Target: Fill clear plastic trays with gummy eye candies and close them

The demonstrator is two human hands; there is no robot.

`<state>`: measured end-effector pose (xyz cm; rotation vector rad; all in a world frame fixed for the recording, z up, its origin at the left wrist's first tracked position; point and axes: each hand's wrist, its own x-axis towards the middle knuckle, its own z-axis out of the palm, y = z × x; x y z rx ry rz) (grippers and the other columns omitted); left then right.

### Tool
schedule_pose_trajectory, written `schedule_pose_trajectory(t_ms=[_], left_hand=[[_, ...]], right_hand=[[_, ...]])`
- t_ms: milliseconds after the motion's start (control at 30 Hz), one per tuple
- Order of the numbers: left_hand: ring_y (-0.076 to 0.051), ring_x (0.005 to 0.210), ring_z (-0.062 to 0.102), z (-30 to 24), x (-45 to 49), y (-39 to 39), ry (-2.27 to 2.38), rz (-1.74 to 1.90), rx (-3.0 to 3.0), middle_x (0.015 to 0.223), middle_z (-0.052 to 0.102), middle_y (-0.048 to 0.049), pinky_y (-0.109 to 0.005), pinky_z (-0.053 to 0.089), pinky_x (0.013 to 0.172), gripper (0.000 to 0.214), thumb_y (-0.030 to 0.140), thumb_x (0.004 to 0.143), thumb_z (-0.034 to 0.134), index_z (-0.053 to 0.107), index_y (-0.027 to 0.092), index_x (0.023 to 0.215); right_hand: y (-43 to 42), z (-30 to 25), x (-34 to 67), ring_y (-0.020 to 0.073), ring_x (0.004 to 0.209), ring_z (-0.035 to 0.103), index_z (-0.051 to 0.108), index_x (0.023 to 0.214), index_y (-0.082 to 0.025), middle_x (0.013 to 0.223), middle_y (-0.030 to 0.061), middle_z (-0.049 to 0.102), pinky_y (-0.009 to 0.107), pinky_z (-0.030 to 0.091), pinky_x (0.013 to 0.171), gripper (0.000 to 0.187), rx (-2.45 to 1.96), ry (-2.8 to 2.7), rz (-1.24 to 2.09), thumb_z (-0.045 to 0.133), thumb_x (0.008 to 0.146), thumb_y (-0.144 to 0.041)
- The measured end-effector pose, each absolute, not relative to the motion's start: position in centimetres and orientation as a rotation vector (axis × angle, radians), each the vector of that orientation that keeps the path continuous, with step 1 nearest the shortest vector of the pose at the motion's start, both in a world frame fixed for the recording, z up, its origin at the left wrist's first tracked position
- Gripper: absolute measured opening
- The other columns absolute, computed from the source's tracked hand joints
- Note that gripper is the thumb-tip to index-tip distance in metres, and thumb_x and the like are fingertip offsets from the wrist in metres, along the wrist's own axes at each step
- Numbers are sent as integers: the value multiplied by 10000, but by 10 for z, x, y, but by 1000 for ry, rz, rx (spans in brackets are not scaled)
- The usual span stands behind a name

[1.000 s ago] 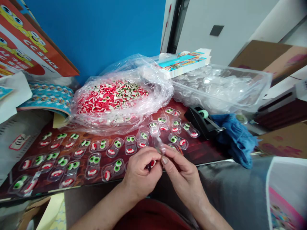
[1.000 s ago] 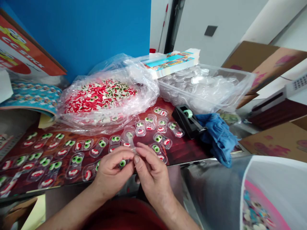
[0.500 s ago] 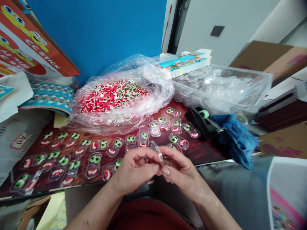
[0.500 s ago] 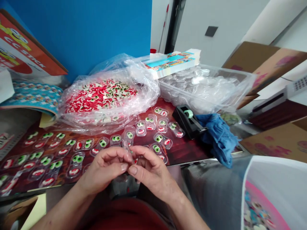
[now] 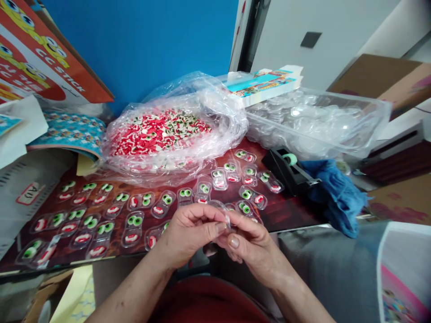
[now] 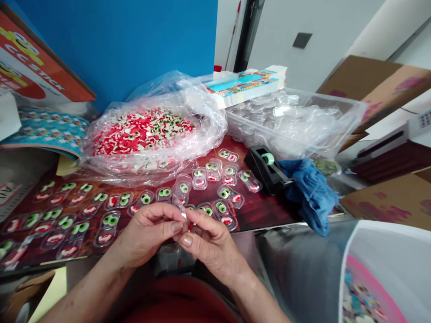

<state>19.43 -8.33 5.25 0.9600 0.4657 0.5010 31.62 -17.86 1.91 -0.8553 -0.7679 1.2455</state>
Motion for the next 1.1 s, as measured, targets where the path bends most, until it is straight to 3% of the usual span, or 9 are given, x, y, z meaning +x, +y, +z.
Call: schedule_pose_trajectory(t_ms=[667, 800, 900, 1000, 1100], left_hand=[[-88, 613, 620, 54, 194, -85, 439, 462, 1030, 693, 667, -3, -197, 508, 592, 57, 149, 718, 675, 682, 166, 771], [-97, 600, 611, 59, 196, -86, 427, 466, 1081, 653, 641, -2, -206, 497, 577, 25, 161, 716, 658, 643, 141, 721], [-60, 529, 548, 61, 198, -87, 549, 461, 1124, 605, 590, 27, -163, 442, 505, 90, 168, 678, 675, 591, 136, 667], [-50, 456, 495, 58, 200, -89, 707, 452, 1142, 544, 548, 47, -163, 403, 454, 161, 205, 649, 687, 539, 142, 639], [-86, 471, 548, 50, 207, -96, 734, 486, 1078, 557, 581, 29, -210, 446, 494, 257, 262, 613, 709, 476, 155, 634]], right_hand=[[-181, 22, 315, 47, 483, 365, 633, 1076, -388, 565, -64, 486, 168, 314, 433, 336, -866, -760, 1243, 673, 756, -293], [-180, 24, 314, 60, 557, 425, 643, 1056, -389, 739, -34, 567, 195, 401, 518, 311, -928, -805, 1187, 665, 758, -303], [-179, 24, 314, 93, 661, 480, 656, 1038, -362, 889, -7, 575, 230, 448, 597, 377, -1120, -806, 1066, 732, 677, -284], [-182, 21, 315, 86, 595, 467, 590, 1144, -328, 771, -21, 549, 205, 424, 528, 578, -1263, -683, 1051, 786, 603, -266], [-189, 22, 326, 75, 521, 461, 623, 1062, -262, 647, -28, 549, 189, 385, 468, 403, -1205, -614, 1190, 728, 679, -331]])
